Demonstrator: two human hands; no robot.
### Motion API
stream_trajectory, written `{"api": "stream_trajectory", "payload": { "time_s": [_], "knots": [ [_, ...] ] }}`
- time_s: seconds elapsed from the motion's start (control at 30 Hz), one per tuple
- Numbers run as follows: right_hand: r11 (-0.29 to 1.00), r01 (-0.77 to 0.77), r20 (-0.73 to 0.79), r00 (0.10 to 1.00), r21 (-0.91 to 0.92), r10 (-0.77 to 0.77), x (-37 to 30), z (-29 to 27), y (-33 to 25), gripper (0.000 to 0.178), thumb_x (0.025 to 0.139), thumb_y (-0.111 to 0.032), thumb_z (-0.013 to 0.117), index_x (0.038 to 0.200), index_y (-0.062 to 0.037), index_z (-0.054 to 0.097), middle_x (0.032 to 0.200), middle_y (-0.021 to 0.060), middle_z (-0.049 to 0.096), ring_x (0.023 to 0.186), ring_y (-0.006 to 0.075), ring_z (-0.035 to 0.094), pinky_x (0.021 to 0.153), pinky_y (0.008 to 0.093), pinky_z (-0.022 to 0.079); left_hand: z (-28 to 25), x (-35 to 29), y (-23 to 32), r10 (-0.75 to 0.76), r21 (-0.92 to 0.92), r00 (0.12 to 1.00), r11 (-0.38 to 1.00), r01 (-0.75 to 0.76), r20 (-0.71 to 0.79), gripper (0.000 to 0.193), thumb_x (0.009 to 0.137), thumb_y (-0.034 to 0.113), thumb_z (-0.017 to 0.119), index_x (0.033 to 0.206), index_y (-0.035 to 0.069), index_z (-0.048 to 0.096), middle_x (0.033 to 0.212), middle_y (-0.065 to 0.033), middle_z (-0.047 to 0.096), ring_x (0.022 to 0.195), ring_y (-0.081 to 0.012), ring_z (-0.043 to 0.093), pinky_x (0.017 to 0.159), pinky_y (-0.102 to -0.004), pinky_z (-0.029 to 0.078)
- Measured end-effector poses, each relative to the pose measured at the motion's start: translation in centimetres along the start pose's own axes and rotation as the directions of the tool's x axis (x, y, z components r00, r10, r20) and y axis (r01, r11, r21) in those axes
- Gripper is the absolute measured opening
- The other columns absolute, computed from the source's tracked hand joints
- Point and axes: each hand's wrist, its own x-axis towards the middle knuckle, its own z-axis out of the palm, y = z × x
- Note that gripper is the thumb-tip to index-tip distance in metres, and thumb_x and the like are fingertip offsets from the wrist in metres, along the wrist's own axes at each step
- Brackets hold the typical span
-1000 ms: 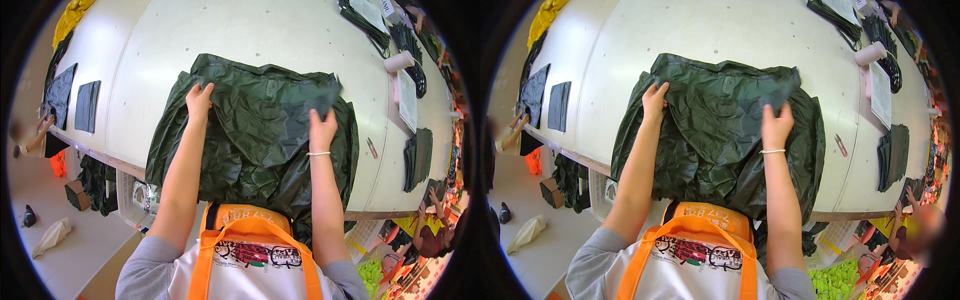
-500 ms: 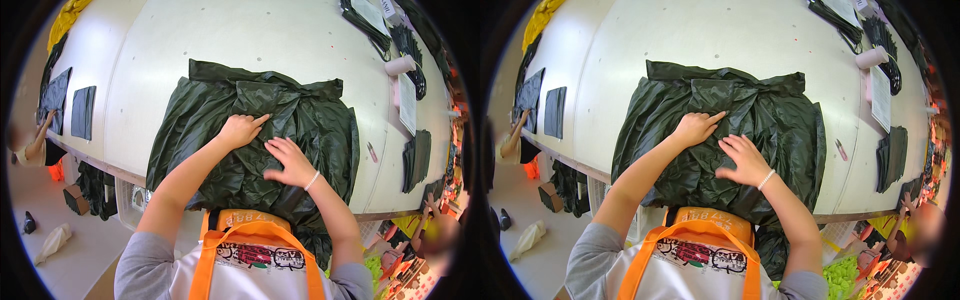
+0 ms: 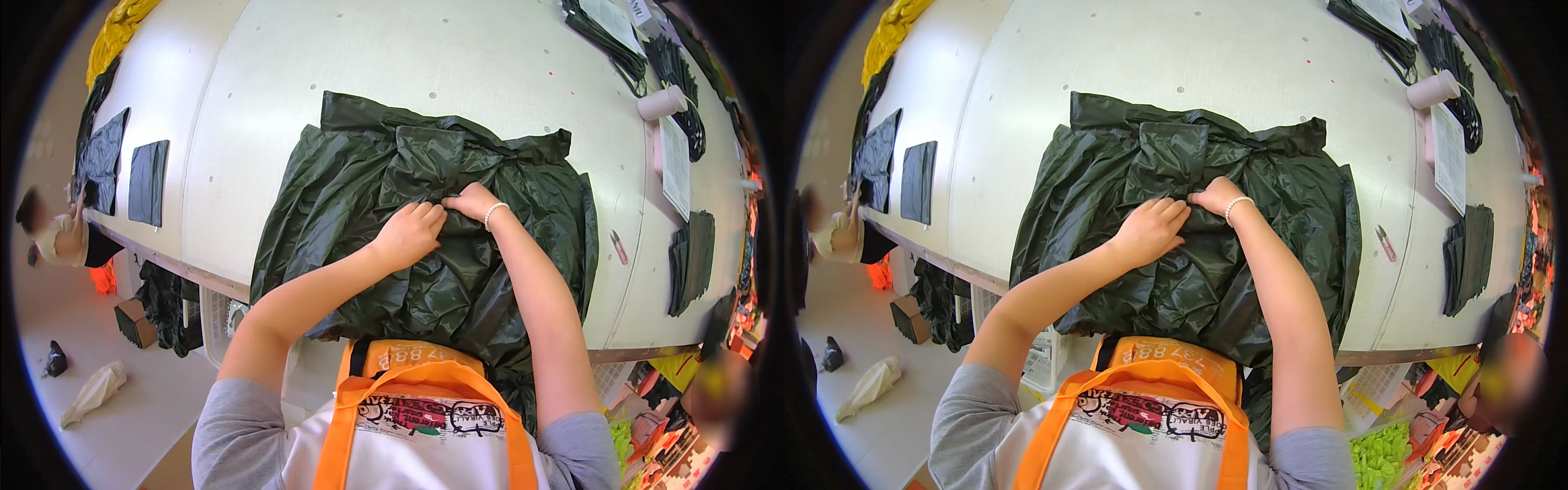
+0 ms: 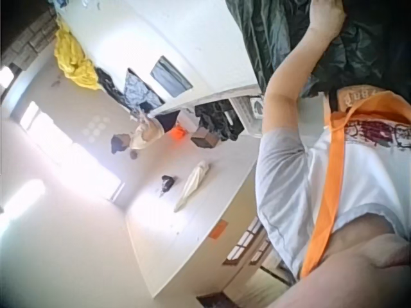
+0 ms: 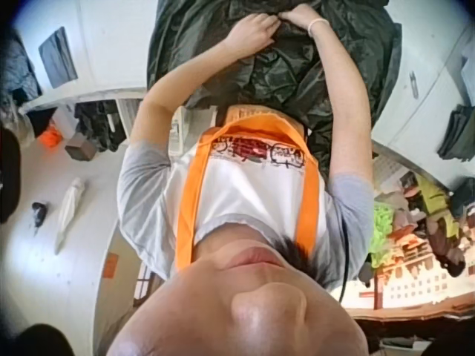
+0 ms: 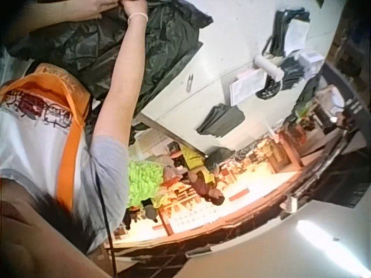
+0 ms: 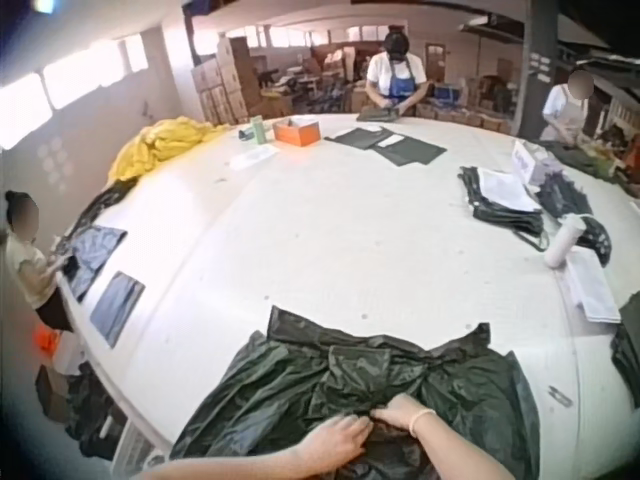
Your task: The person folds a dark green jacket on a white table. They smooth the fabric, fold the sleeves inward, fold the jacket in half, and then fold it again into a compact rectangle.
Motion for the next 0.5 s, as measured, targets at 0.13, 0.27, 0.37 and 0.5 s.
{"api": "stream_trajectory", "payload": {
  "time_s": [0.13, 0.27, 0.37, 0.5],
  "knots": [
    [0.788, 0.283, -0.542, 0.598, -0.547, -0.591, -6.3, 1.0, -4.0, 0.028, 0.073, -0.025, 0.072, 0.089, -0.0030, 0.064, 0.089, 0.0126, 0.061, 0.089, 0.0294, 0.058, 0.079, 0.0387, 0.045, 3.1, -1.3, -1.6, -0.085, -0.061, 0.995, 0.995, 0.082, -0.058, 0.035, 0.074, 0.021, 0.069, 0.104, 0.005, 0.064, 0.093, -0.0068, 0.060, 0.089, -0.0244, 0.058, 0.080, -0.0336, 0.048],
    [0.722, 0.500, -0.462, 0.556, -0.479, -0.691, -8.4, 3.0, -2.4, 0.018, 0.079, -0.019, 0.067, 0.091, -0.0075, 0.061, 0.088, 0.0069, 0.058, 0.088, 0.0256, 0.056, 0.077, 0.0359, 0.043, 2.4, 0.9, -4.8, -0.283, -0.604, 0.954, 0.745, 0.282, 0.097, 0.020, 0.078, 0.016, 0.067, 0.094, 0.004, 0.066, 0.078, -0.0108, 0.067, 0.073, -0.0297, 0.064, 0.067, -0.0328, 0.052],
    [0.780, 0.485, -0.493, 0.605, -0.395, -0.625, -6.1, 3.1, -1.4, 0.012, 0.085, -0.018, 0.061, 0.092, -0.0083, 0.062, 0.082, 0.0075, 0.062, 0.079, 0.0277, 0.059, 0.070, 0.0378, 0.046, 2.7, 2.0, -7.5, -0.362, -0.825, 0.852, 0.286, 0.487, 0.377, 0.024, 0.075, 0.017, 0.071, 0.093, 0.002, 0.065, 0.077, -0.0116, 0.067, 0.070, -0.0312, 0.063, 0.065, -0.0346, 0.051],
    [0.960, 0.280, -0.493, 0.831, -0.033, -0.259, -3.9, 1.7, -1.7, 0.012, 0.081, -0.021, 0.066, 0.083, -0.0115, 0.059, 0.073, 0.0131, 0.064, 0.072, 0.0376, 0.062, 0.060, 0.0464, 0.047, 0.3, 3.2, -3.8, -0.138, -0.059, 0.955, 0.990, 0.126, -0.262, 0.021, 0.071, 0.021, 0.071, 0.085, 0.006, 0.064, 0.081, -0.0048, 0.060, 0.087, -0.0264, 0.059, 0.075, -0.0383, 0.048]
  ]
}}
